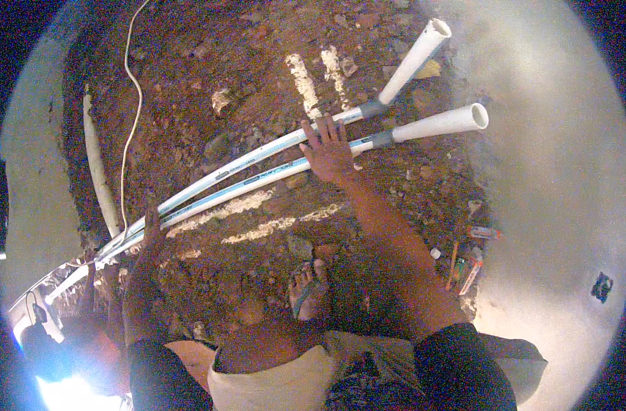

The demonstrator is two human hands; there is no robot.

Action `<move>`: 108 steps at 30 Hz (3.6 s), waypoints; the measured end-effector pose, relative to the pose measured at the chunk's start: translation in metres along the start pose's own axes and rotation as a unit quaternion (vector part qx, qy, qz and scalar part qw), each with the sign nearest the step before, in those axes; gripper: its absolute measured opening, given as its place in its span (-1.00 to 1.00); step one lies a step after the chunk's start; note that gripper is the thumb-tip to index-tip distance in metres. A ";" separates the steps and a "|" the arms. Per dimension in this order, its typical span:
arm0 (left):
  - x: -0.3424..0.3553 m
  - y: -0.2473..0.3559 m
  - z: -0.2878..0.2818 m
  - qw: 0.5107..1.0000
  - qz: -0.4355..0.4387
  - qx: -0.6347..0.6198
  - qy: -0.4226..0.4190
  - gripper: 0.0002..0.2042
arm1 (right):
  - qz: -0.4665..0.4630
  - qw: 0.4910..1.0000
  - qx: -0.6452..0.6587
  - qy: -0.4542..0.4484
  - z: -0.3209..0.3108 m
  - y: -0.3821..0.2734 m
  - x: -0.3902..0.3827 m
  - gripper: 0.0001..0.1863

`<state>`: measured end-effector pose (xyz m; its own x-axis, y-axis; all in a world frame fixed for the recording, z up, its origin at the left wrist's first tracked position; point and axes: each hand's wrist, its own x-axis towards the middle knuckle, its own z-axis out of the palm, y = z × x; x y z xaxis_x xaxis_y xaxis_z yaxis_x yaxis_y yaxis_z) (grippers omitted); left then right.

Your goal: The person positions and aligns white PVC pipes along a trench in the floor, then applies glue to the pipe ends and joins them to fittings. The person also marks the pipes with a pencil and moves around the construction site to continue the installation.

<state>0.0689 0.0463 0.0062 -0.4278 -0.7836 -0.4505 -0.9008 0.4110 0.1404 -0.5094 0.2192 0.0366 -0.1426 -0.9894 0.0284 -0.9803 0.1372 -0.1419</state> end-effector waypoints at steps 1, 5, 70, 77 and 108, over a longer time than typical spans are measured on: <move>0.000 0.007 -0.001 1.000 -0.006 -0.013 -0.005 -0.04 | 0.003 1.000 -0.003 0.003 0.000 0.001 0.000 -0.37; -0.003 -0.018 0.011 1.000 -0.004 0.028 0.008 -0.05 | -0.004 1.000 0.002 0.027 0.005 -0.001 0.001 -0.36; -0.010 -0.046 0.028 0.995 0.050 -0.075 0.049 -0.03 | 0.003 0.999 0.004 0.046 0.002 -0.005 0.003 -0.43; -0.005 -0.011 0.017 0.999 0.032 0.028 0.032 -0.04 | 0.004 0.999 0.002 0.042 0.002 -0.002 -0.001 -0.42; 0.101 0.400 0.014 0.916 0.176 -0.080 0.350 -0.60 | 0.026 0.999 0.021 0.027 0.003 -0.009 0.005 -0.44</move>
<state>-0.3338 0.1378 0.0047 -0.5871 -0.7451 0.3164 -0.6730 0.6665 0.3208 -0.5011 0.2129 0.0352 -0.2013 -0.9768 0.0737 -0.9649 0.1847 -0.1868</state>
